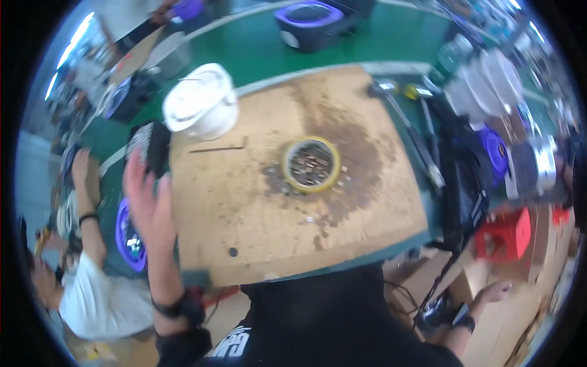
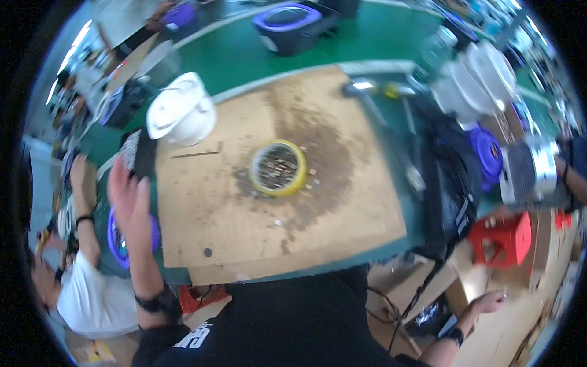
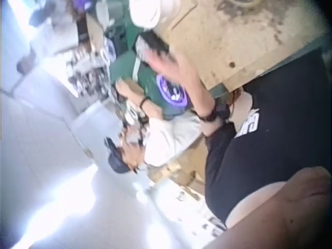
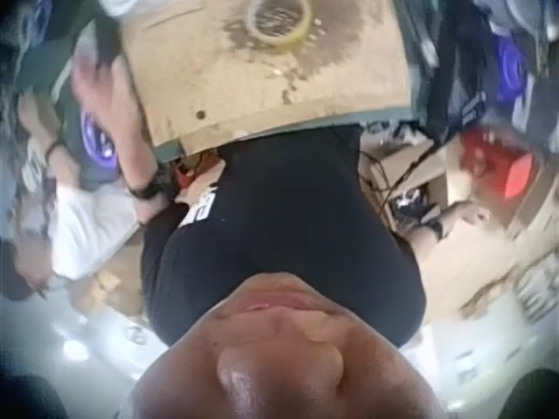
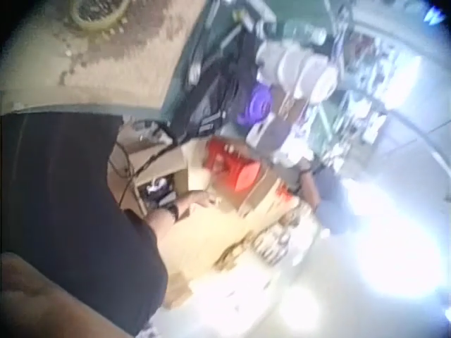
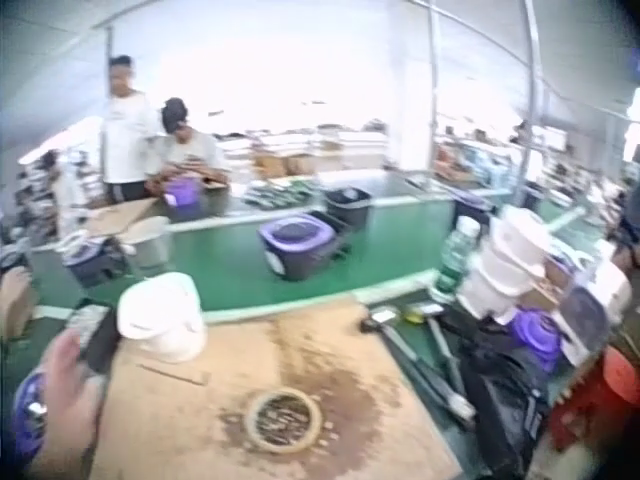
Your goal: Assembling plastic component housings for fans or pumps using a rubber mallet and hex key on an industrial assembly line.
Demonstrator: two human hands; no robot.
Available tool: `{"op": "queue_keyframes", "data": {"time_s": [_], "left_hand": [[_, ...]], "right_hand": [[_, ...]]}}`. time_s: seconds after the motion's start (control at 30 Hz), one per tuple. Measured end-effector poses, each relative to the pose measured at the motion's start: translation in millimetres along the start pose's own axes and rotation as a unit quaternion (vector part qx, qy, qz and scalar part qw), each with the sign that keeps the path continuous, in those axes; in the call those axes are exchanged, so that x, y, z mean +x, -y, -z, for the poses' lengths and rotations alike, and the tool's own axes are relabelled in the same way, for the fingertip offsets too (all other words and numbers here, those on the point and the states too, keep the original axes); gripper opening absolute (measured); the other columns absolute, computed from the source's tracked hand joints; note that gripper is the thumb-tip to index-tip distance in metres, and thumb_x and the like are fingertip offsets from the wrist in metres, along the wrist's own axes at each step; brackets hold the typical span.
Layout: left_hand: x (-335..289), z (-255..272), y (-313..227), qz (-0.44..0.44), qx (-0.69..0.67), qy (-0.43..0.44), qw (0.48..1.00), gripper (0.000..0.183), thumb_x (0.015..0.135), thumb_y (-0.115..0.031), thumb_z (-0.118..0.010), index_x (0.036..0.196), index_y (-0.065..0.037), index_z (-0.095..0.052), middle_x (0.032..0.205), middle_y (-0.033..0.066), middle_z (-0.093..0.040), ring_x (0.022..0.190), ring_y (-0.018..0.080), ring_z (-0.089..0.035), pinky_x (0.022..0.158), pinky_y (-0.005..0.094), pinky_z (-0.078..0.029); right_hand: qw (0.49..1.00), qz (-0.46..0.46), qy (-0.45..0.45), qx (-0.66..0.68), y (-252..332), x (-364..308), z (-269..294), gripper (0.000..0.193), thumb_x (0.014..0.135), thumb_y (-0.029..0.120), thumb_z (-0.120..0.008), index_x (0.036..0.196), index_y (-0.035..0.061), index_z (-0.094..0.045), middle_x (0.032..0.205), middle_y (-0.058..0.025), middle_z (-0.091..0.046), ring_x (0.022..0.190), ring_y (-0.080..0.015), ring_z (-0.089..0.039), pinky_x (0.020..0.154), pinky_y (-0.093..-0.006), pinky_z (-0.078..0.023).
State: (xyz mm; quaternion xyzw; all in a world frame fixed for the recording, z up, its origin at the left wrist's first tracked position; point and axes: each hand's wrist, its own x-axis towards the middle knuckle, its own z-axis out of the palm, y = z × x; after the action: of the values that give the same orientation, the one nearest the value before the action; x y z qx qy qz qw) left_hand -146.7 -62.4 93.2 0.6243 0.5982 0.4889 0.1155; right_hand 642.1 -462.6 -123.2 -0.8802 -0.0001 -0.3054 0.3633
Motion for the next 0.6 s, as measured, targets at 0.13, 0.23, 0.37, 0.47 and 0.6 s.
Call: {"op": "queue_keyframes", "data": {"time_s": [0.13,0.23,0.37,0.47,0.6], "left_hand": [[64,-29,18,-0.038,0.091,-0.002,0.995,0.100,0.077,-0.026,-0.084,0.155,-0.003,-0.024,0.155,0.0217,-0.030,0.143,0.0352,-0.031,0.118,0.0408,-0.025],[95,-55,20,0.230,-0.199,-0.021,0.952,0.116,0.078,-0.033,-0.085,0.158,-0.005,-0.006,0.155,0.0244,-0.028,0.145,0.0336,-0.029,0.118,0.0437,-0.024],[95,-72,45,0.220,-0.255,0.048,0.940,0.118,0.075,-0.024,-0.088,0.158,-0.003,-0.006,0.153,0.0225,-0.033,0.143,0.0302,-0.035,0.116,0.0417,-0.030],[90,-69,37,0.178,-0.259,0.067,0.947,0.116,0.071,-0.016,-0.090,0.156,-0.001,-0.014,0.149,0.0201,-0.040,0.136,0.0274,-0.045,0.112,0.0398,-0.038],[91,-73,53,0.162,-0.240,0.113,0.950,0.111,0.067,-0.012,-0.092,0.154,0.002,-0.024,0.144,0.0175,-0.048,0.129,0.0251,-0.052,0.107,0.0372,-0.045]], "right_hand": [[0.877,0.473,-0.081,-0.017,238,-37,16,0.031,0.102,0.017,-0.051,0.121,-0.0067,-0.060,0.111,-0.0171,-0.064,0.100,-0.0245,-0.062,0.085,-0.0360,-0.054],[0.843,0.191,0.308,0.397,376,-92,36,0.026,0.101,0.009,-0.050,0.123,0.0001,-0.060,0.099,-0.0070,-0.062,0.082,-0.0117,-0.058,0.068,-0.0256,-0.051],[0.659,0.262,0.623,0.330,495,-191,57,0.025,0.098,0.009,-0.052,0.120,0.0025,-0.061,0.091,0.0005,-0.058,0.069,-0.0018,-0.049,0.054,-0.0176,-0.039],[0.552,0.321,0.731,0.243,543,-246,33,0.022,0.094,0.008,-0.056,0.114,-0.0002,-0.061,0.086,-0.0068,-0.063,0.070,-0.0146,-0.060,0.056,-0.0283,-0.046],[0.587,0.545,0.546,0.246,564,-299,-25,0.023,0.086,0.005,-0.058,0.109,-0.0018,-0.061,0.088,-0.0202,-0.065,0.081,-0.0357,-0.065,0.071,-0.0431,-0.051]]}}
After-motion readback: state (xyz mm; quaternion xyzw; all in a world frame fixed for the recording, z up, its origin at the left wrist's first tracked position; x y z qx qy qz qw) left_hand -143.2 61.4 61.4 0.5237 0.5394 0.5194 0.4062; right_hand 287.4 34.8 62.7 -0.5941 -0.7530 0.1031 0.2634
